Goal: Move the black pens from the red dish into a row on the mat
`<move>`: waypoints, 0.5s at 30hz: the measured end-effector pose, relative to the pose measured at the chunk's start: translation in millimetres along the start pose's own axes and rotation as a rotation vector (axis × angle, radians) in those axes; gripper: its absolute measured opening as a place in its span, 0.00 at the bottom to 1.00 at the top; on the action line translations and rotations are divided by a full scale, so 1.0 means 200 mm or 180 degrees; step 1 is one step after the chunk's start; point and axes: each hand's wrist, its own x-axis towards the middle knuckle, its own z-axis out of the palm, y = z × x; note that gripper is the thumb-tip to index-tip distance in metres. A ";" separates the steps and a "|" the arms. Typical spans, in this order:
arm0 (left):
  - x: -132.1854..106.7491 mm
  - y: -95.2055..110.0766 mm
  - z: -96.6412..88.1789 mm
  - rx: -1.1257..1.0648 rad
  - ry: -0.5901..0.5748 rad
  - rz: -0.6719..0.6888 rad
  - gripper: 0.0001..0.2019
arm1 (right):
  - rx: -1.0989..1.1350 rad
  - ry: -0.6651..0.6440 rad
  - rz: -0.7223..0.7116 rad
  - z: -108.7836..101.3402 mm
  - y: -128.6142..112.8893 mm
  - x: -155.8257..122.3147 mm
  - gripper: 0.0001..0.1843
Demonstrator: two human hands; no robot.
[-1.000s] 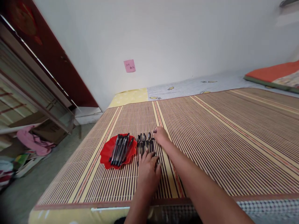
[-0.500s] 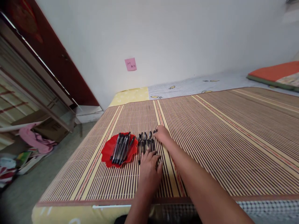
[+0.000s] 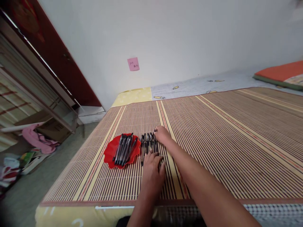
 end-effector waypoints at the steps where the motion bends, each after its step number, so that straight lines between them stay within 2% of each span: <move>1: 0.00 0.00 0.00 -0.0059 0.0117 0.0063 0.10 | 0.0070 0.0047 0.0013 -0.01 0.00 0.00 0.11; 5: 0.00 0.02 -0.02 -0.0263 0.0716 0.0376 0.08 | 0.0389 0.0226 0.0070 -0.07 0.04 -0.06 0.13; 7: -0.01 0.04 -0.03 -0.0254 0.0876 0.0433 0.13 | 0.0710 0.0243 0.0134 -0.12 0.05 -0.15 0.13; 9: -0.04 0.07 -0.02 -0.0303 0.0942 0.0482 0.15 | 0.1491 0.0151 0.0196 -0.15 0.05 -0.30 0.15; 11: -0.08 0.11 -0.01 -0.0559 0.0961 0.0575 0.14 | 0.2597 -0.0075 0.0163 -0.16 0.04 -0.49 0.20; 15: -0.19 0.22 0.04 -0.1142 0.0927 0.0730 0.13 | 0.4163 -0.1062 0.0268 -0.09 0.01 -0.88 0.35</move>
